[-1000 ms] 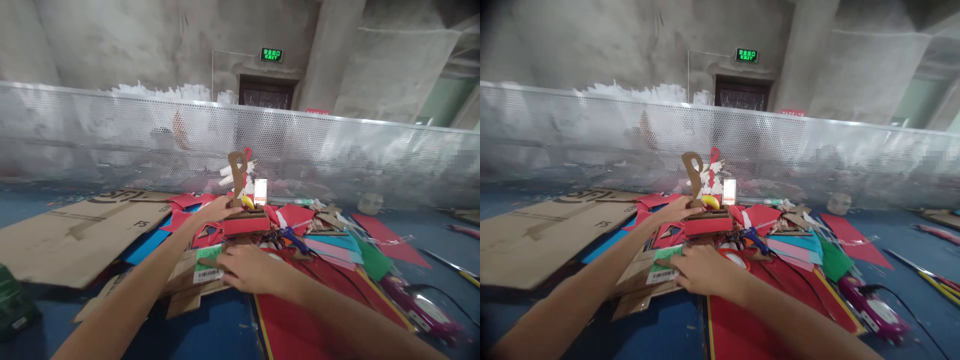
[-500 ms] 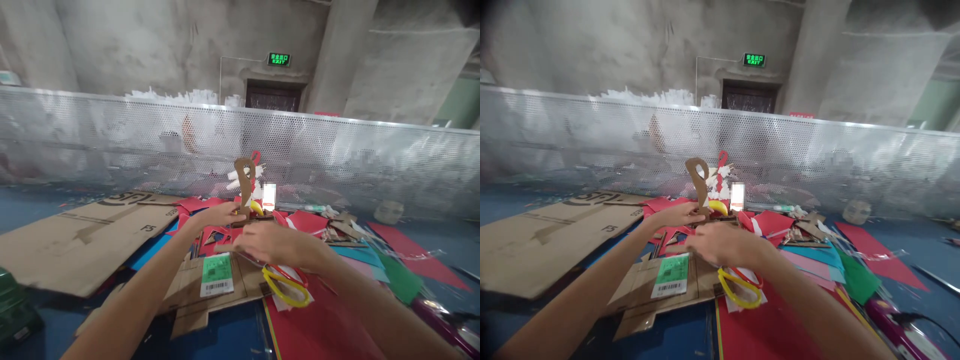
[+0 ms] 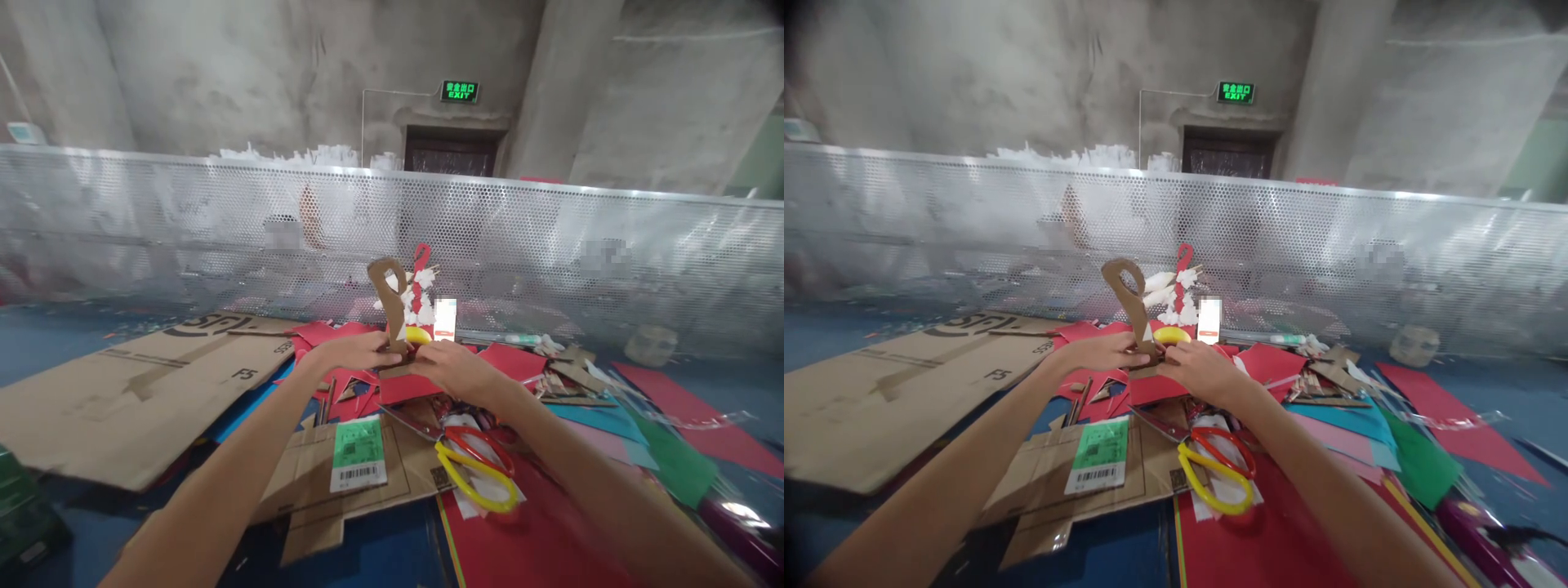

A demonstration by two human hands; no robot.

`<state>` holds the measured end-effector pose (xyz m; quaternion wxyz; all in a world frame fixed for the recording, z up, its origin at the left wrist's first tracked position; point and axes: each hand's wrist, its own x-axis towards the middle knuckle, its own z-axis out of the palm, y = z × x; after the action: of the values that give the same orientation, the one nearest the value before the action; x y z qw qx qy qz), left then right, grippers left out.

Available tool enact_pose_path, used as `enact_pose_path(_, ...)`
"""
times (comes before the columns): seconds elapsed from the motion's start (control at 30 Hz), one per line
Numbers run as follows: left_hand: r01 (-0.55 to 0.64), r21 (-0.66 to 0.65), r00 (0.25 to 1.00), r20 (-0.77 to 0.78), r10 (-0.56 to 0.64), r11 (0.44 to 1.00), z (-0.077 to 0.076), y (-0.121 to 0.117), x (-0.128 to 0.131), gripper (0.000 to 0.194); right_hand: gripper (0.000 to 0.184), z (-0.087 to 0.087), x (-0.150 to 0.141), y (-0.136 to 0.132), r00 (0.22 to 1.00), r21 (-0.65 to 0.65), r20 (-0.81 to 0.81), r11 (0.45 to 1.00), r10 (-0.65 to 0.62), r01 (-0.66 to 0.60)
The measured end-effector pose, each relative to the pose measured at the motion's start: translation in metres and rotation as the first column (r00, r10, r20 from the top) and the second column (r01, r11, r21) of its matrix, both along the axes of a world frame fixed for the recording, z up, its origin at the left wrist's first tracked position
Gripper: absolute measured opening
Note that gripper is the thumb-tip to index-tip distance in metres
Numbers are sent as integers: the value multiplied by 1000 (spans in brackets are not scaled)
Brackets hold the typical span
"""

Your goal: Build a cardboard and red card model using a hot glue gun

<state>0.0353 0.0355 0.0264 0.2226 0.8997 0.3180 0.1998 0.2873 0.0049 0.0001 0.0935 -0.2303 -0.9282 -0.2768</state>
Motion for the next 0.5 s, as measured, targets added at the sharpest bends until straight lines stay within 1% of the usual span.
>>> enact_pose_path(0.07, 22, -51, 999, -38, -24, 998, 3, -3, 1, 37, 31, -2, -2, 1, 1000, 6, -4, 1000, -4, 4)
enact_pose_path(0.23, 55, -40, 998, -28, -56, 998, 7, -5, 4, 33, 35, -6, -3, 3, 1000, -16, -12, 999, -28, 28)
enact_pose_path(0.3, 56, -33, 998, -30, -57, 998, 6, -5, 4, 29, 35, -7, -3, 3, 999, -22, -12, 999, -39, 39)
enact_pose_path(0.43, 106, 2, 993, -54, -105, 994, 4, -5, 5, 13, 37, -8, -3, 2, 997, -15, 17, 997, -73, 73)
enact_pose_path(0.5, 76, 75, 995, -70, -71, 994, 2, -4, 5, 13, 41, -7, -3, 1, 996, -17, 30, 996, -84, 85)
